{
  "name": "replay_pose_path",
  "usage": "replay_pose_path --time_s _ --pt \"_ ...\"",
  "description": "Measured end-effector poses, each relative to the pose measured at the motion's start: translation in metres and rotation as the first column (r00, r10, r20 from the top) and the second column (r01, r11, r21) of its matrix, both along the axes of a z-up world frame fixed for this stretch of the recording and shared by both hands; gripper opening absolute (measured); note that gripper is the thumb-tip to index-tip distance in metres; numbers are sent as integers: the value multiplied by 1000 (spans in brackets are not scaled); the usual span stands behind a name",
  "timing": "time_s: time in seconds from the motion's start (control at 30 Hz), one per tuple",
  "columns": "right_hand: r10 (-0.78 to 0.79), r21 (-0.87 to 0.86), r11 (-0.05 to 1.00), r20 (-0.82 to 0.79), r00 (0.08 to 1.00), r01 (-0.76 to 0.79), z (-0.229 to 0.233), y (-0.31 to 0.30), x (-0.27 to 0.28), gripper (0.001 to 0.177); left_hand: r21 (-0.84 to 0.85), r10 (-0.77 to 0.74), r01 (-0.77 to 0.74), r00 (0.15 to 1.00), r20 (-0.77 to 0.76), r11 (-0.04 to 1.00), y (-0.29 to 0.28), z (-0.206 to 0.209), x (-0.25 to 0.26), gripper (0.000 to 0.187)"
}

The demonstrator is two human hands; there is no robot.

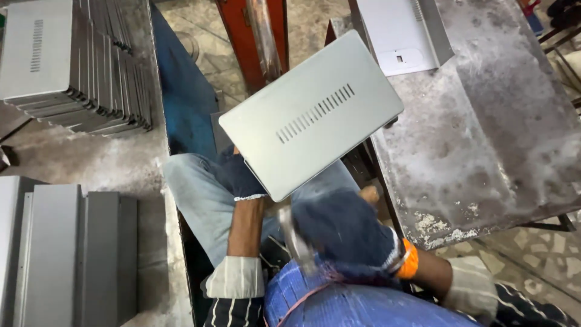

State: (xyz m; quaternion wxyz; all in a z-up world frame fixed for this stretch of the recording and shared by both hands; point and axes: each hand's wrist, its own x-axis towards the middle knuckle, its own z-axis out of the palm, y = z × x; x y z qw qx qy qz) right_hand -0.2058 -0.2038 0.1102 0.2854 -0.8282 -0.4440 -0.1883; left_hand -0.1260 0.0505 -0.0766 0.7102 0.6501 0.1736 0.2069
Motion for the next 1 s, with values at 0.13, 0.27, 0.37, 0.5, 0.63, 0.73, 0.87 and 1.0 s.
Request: replay_pose_path --time_s 0.13,0.27,0.37,0.5,0.63,0.73,0.87,1.0 --pt "-54 -24 998 -135 989 51 -12 5 2 46 25 22 -22 1000 0 999 1 10 -2 34" --pt "-46 -14 999 -95 994 45 -32 3 4 43 52 28 -28 1000 -5 998 2 16 0 34" --pt "-127 10 991 -178 976 131 -32 -6 13 49 64 29 -29 1000 1 998 -1 19 7 34" --pt "-456 -128 883 -464 760 452 -61 -44 28 58 78 2 -3 1000 20 997 -12 26 30 34" --pt "-577 -118 781 -516 634 614 -184 -153 110 21 75 -47 44 998 40 996 -26 60 41 35" --pt "-759 -519 567 -631 162 639 -190 -186 196 44 521 -147 75 984 99 850 -27 111 36 44" --pt "-606 -86 503 -745 279 860 -214 -197 276 50 833 -217 8 967 135 554 -31 146 41 43" --pt "-768 -186 537 -510 386 823 -245 -183 282 46 937 -329 17 939 106 350 -27 161 52 43"
